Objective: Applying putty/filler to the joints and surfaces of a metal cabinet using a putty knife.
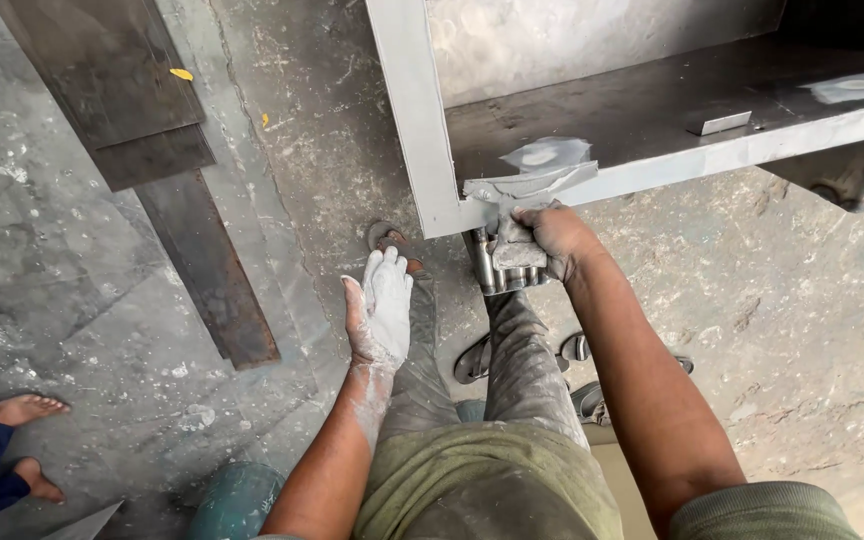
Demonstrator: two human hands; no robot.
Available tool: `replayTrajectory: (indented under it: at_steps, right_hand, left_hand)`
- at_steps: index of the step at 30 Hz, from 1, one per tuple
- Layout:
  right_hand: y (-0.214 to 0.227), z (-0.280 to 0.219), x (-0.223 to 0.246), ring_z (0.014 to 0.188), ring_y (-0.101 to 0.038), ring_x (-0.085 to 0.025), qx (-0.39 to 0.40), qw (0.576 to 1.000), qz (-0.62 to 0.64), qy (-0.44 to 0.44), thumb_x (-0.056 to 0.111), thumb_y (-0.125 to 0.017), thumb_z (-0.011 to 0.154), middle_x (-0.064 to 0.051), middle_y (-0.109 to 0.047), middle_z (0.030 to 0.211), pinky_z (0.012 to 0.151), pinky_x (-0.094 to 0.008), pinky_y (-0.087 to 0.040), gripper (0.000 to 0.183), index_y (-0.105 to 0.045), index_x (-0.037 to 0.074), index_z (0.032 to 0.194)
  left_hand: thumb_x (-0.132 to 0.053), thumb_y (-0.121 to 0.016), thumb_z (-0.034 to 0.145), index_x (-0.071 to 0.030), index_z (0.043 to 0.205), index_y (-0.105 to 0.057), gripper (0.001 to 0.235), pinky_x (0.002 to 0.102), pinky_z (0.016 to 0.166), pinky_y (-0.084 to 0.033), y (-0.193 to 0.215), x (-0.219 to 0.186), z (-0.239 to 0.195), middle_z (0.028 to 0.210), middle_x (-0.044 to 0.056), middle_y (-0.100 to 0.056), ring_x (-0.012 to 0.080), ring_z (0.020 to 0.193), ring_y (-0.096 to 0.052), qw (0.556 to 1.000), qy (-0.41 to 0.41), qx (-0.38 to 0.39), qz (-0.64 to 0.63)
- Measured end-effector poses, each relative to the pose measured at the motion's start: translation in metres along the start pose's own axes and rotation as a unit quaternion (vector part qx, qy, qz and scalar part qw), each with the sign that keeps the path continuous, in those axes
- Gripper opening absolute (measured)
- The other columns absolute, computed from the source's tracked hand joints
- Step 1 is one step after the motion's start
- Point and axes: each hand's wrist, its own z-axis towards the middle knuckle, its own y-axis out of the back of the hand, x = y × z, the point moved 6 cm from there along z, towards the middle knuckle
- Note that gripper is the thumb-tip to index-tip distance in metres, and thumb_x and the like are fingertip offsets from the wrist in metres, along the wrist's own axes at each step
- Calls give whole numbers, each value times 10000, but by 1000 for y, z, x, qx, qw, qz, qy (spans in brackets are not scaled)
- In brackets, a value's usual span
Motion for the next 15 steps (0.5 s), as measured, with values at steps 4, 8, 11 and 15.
replayTrajectory:
  at_steps: [4, 8, 11, 15]
  right_hand:
    - [-28, -45, -12, 763, -746, -272, 1, 999, -31, 26, 100, -496, 1036, -196, -718, 937, 708, -431, -657, 239, -504, -83, 1189]
    - [-49, -130, -99, 980, -730, -307, -11, 900, -402, 166, 281, -513, 1054, -236, -728, 1120, 915, -397, -599, 453, -337, -57, 1299]
    - [-41, -156, -114, 1047, -690, -325, 1, 825, -499, 266, 341, -564, 1049, -265, -677, 1133, 957, -413, -585, 586, -279, -66, 1360]
    - [35, -120, -29, 861, -703, -211, -65, 917, -233, 316, 241, -561, 1058, -145, -634, 982, 836, -388, -676, 448, -287, -6, 1312]
  left_hand:
    - [-704, -393, 961, -33, 1630, -132, 982, 455, 1277, -78, 20, 18, 29, 1724, 156, -162, 308, 1591, -151, 999, -26, -17, -32]
    - [-649, -464, 974, -11, 1628, -146, 968, 444, 1274, -78, 37, 43, 48, 1717, 162, -174, 286, 1586, -143, 991, -82, -88, 66]
    - [-639, -465, 999, 9, 1629, -140, 960, 436, 1286, -76, 38, 33, 53, 1725, 165, -172, 277, 1599, -141, 983, -111, -94, 109]
    - [-675, -371, 1004, -7, 1631, -103, 955, 428, 1278, -76, 42, 10, 51, 1730, 167, -164, 280, 1607, -145, 988, -97, -70, 97]
